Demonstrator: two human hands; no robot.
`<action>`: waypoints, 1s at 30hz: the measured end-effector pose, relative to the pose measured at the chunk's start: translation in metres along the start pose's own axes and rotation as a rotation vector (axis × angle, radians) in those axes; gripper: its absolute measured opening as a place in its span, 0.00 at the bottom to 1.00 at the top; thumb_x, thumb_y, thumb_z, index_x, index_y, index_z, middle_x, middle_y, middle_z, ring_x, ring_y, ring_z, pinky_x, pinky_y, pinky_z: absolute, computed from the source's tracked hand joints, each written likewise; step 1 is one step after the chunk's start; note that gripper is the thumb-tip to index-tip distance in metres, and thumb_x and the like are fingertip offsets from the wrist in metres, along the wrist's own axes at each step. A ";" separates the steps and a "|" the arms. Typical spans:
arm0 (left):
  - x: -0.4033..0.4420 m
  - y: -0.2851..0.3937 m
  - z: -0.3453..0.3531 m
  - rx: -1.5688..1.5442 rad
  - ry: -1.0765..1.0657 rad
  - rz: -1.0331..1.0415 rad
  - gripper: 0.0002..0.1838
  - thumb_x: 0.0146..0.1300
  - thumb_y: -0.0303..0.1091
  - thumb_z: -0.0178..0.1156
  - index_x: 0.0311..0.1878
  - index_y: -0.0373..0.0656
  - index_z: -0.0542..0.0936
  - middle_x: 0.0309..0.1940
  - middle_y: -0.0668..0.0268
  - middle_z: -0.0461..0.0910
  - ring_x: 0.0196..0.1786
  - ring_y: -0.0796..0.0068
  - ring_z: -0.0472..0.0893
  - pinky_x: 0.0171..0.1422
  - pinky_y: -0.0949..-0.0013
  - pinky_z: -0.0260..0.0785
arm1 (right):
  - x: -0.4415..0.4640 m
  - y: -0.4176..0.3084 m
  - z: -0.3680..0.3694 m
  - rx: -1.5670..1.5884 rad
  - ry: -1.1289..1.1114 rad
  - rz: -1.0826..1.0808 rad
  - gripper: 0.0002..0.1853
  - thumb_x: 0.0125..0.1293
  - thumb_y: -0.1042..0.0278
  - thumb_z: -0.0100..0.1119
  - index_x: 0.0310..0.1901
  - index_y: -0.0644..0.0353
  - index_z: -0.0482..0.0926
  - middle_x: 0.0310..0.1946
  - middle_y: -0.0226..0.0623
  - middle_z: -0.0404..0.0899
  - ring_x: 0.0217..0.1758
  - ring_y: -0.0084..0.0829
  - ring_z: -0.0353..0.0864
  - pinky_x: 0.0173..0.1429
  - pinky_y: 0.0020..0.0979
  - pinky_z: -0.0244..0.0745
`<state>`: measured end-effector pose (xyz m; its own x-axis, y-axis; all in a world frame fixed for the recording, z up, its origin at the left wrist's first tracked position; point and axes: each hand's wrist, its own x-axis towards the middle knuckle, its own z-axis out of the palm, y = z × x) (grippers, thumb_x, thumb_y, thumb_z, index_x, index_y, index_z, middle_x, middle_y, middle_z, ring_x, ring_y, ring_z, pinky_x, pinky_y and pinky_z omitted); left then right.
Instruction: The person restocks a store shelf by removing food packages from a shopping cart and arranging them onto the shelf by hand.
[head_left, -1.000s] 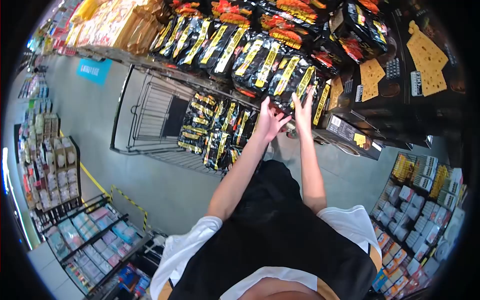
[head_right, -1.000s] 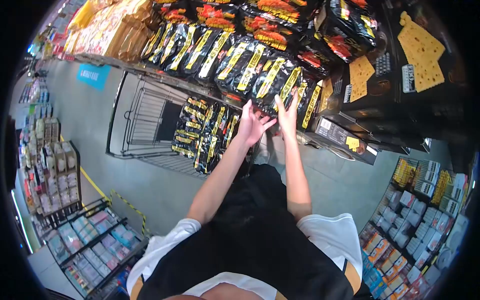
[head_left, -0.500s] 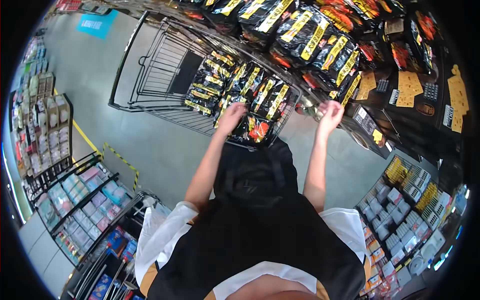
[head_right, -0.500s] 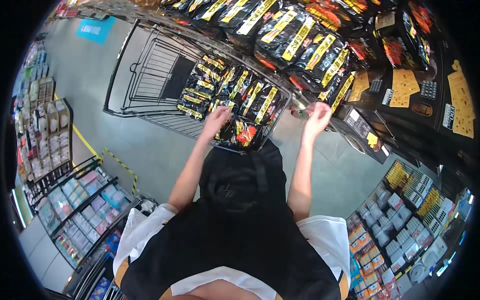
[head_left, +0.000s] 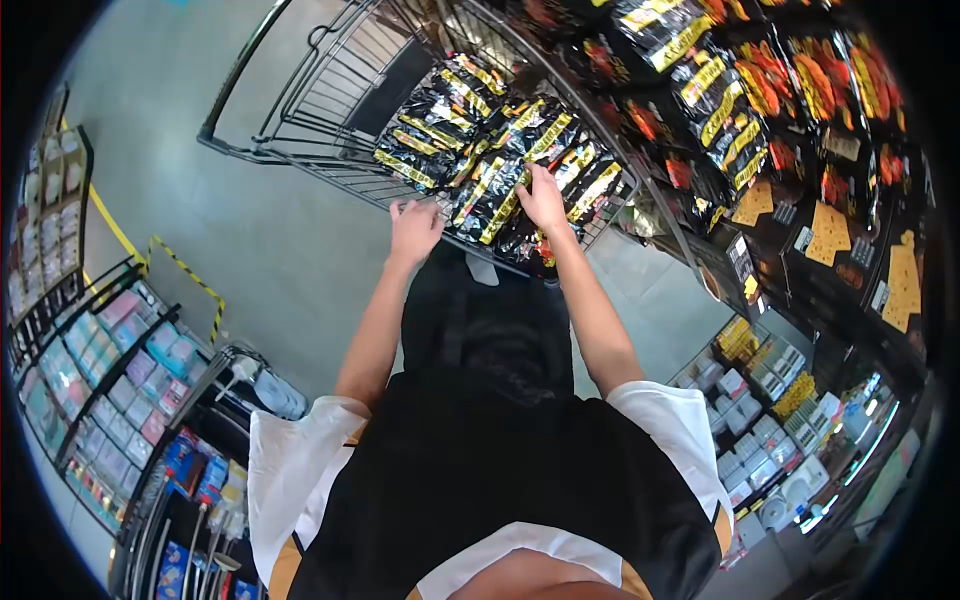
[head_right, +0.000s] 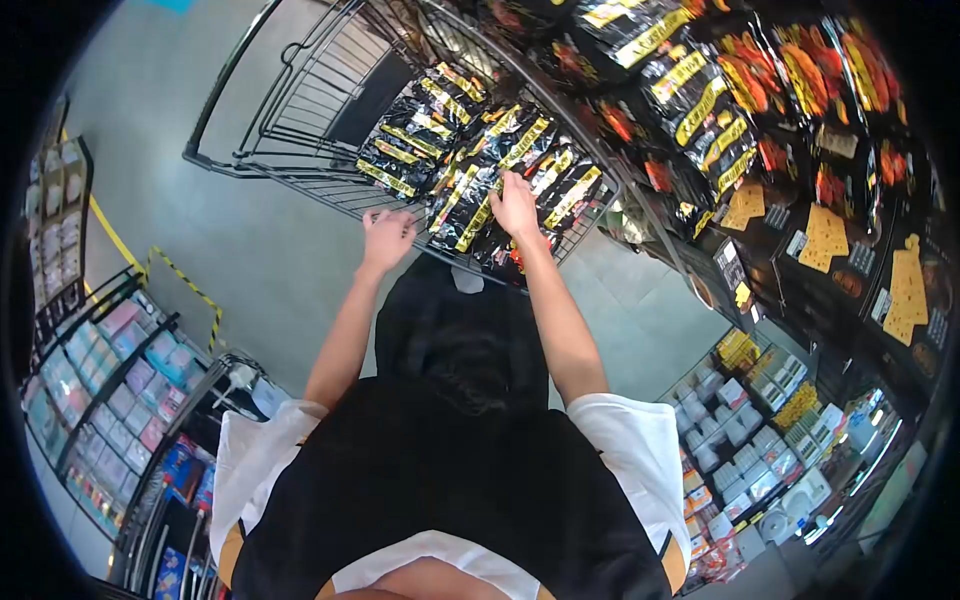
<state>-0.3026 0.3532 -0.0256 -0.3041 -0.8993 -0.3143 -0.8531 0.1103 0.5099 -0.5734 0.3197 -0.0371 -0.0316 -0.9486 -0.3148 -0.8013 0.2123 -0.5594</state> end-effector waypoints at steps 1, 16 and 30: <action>0.001 -0.002 -0.001 -0.051 0.020 0.015 0.10 0.60 0.37 0.54 0.42 0.47 0.80 0.34 0.66 0.82 0.48 0.66 0.77 0.67 0.45 0.49 | 0.008 0.002 0.011 -0.055 0.023 -0.012 0.25 0.59 0.63 0.62 0.57 0.64 0.70 0.50 0.52 0.74 0.57 0.51 0.71 0.61 0.42 0.67; -0.003 -0.007 -0.008 -0.128 -0.025 0.008 0.10 0.57 0.35 0.57 0.42 0.46 0.80 0.35 0.64 0.82 0.50 0.67 0.75 0.71 0.46 0.46 | 0.060 0.008 0.044 -0.397 0.008 -0.125 0.16 0.64 0.58 0.59 0.48 0.57 0.78 0.42 0.47 0.78 0.50 0.52 0.74 0.54 0.46 0.70; -0.004 -0.004 -0.035 -0.400 0.098 -0.021 0.29 0.60 0.36 0.60 0.64 0.42 0.65 0.53 0.53 0.73 0.59 0.54 0.71 0.66 0.55 0.56 | 0.092 -0.029 -0.009 0.433 -0.349 0.018 0.12 0.67 0.68 0.58 0.28 0.56 0.68 0.21 0.19 0.62 0.26 0.14 0.57 0.30 0.22 0.53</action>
<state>-0.2826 0.3418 0.0020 -0.2303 -0.9377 -0.2603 -0.6205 -0.0645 0.7816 -0.5583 0.2245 -0.0430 0.2160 -0.8258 -0.5209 -0.4813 0.3742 -0.7927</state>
